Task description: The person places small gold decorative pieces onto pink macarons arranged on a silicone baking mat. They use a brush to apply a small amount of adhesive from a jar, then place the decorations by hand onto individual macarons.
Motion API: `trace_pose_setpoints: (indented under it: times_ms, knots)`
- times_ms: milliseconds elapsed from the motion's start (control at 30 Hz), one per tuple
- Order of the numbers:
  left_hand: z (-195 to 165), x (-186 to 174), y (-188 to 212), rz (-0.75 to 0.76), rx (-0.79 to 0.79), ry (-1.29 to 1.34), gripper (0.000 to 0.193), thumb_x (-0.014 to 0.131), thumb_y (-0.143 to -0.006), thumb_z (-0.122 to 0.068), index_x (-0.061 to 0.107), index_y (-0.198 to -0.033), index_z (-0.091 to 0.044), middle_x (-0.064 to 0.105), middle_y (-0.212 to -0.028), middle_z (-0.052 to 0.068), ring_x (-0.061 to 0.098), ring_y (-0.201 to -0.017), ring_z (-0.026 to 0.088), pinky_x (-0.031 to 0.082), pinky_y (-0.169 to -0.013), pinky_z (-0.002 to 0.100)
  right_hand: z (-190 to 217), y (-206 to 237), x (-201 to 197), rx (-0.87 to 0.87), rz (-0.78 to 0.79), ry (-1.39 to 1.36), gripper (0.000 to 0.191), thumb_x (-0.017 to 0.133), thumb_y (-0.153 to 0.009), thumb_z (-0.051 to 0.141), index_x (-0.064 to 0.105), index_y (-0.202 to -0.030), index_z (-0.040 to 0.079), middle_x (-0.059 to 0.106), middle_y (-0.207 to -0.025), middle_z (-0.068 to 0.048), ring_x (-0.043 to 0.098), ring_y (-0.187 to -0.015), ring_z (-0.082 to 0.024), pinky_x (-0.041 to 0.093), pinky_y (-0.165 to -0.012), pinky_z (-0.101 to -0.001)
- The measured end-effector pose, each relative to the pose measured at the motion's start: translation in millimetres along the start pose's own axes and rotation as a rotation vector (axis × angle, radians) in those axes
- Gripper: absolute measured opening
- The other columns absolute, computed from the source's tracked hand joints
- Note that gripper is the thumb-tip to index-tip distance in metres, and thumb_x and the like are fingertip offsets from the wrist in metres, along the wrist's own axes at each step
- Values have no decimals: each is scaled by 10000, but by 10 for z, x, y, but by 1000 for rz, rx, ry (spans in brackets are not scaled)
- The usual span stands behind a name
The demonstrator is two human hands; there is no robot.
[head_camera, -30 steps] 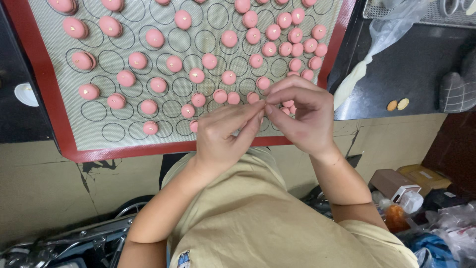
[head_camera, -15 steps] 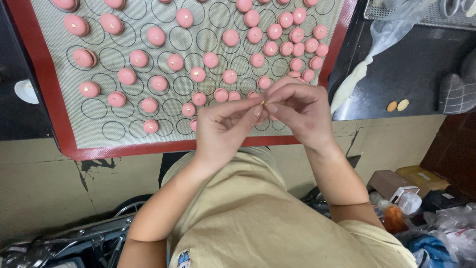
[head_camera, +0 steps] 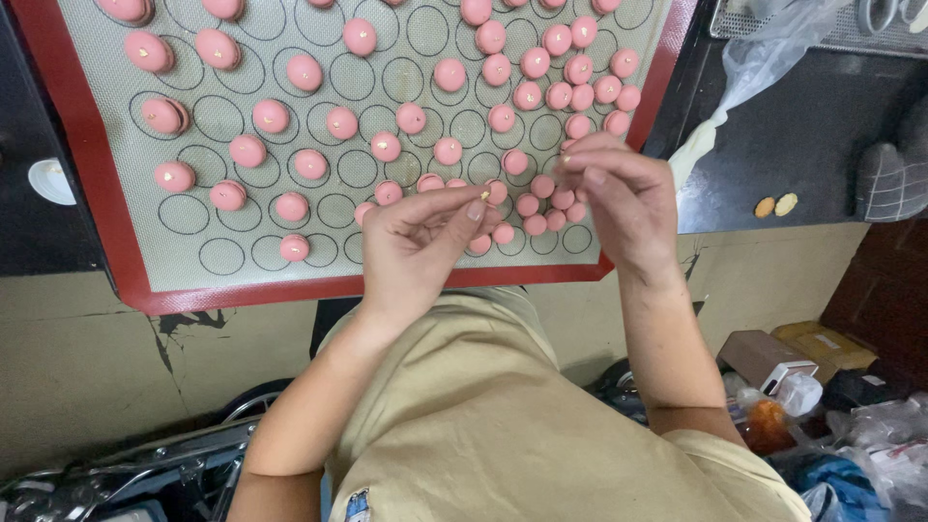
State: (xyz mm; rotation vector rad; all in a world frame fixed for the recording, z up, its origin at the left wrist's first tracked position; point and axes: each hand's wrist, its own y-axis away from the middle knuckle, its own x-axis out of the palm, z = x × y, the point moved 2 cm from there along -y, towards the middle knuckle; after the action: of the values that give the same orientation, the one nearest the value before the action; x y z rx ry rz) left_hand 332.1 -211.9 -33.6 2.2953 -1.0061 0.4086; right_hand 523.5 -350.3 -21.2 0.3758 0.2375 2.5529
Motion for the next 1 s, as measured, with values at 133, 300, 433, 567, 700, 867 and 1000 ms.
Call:
trace_pose_setpoints:
  times_ms: [133, 300, 433, 567, 700, 867, 1000]
  knots:
    - [19, -87, -2, -18, 32, 43, 188, 619, -1015, 19, 672, -1177, 99, 743, -1086, 146, 764, -1000, 212, 639, -896, 303, -122, -140, -254, -216, -176, 856, 223, 631, -1018, 22, 703, -1229, -1, 607, -1200, -125, 593, -1094, -265, 523, -961, -379]
    - [77, -128, -5, -10, 37, 36, 174, 618, -1022, 32, 672, -1170, 106, 736, -1073, 147, 763, -1003, 226, 637, -881, 308, -318, -242, -363, -460, -115, 1554, 368, 794, -896, 136, 715, -1252, 81, 563, -1259, -123, 508, -1206, -344, 440, -1033, -488]
    - [105, -157, 2, -27, 39, -28, 182, 628, -1015, 29, 678, -1174, 100, 742, -1070, 142, 760, -990, 215, 630, -878, 304, -411, -241, -337, -470, -39, 1630, 379, 788, -909, 195, 707, -1271, 116, 553, -1285, -101, 511, -1239, -339, 415, -1049, -493]
    - [131, -172, -8, -43, 41, 29, 186, 634, -1013, 18, 681, -1178, 90, 740, -1083, 138, 755, -984, 201, 648, -894, 316, -530, -249, -200, -537, 52, 1686, 406, 790, -886, 283, 696, -1251, 133, 553, -1316, -114, 498, -1249, -334, 394, -1015, -524]
    - [122, -197, 2, -46, 64, -4, 183, 636, -1016, 14, 684, -1177, 87, 739, -1117, 144, 753, -992, 202, 636, -902, 317, -545, -308, -216, -537, 56, 1680, 469, 795, -879, 291, 694, -1311, 140, 548, -1347, -100, 481, -1297, -330, 398, -1030, -507]
    - [73, -269, 17, -86, 55, -10, 177, 632, -1019, 6, 687, -1174, 71, 752, -1083, 142, 768, -958, 201, 636, -823, 299, -510, -423, -358, -511, -62, 1674, 425, 806, -917, 292, 682, -1295, 141, 529, -1363, -107, 477, -1315, -344, 383, -1039, -496]
    - [-4, -396, 34, -150, 49, -58, 190, 643, -1027, -24, 696, -1180, 75, 752, -1050, 150, 746, -913, 190, 617, -785, 293, -476, -486, -463, -543, -129, 1663, 461, 774, -888, 241, 696, -1331, 138, 523, -1374, -110, 482, -1304, -347, 382, -1062, -492]
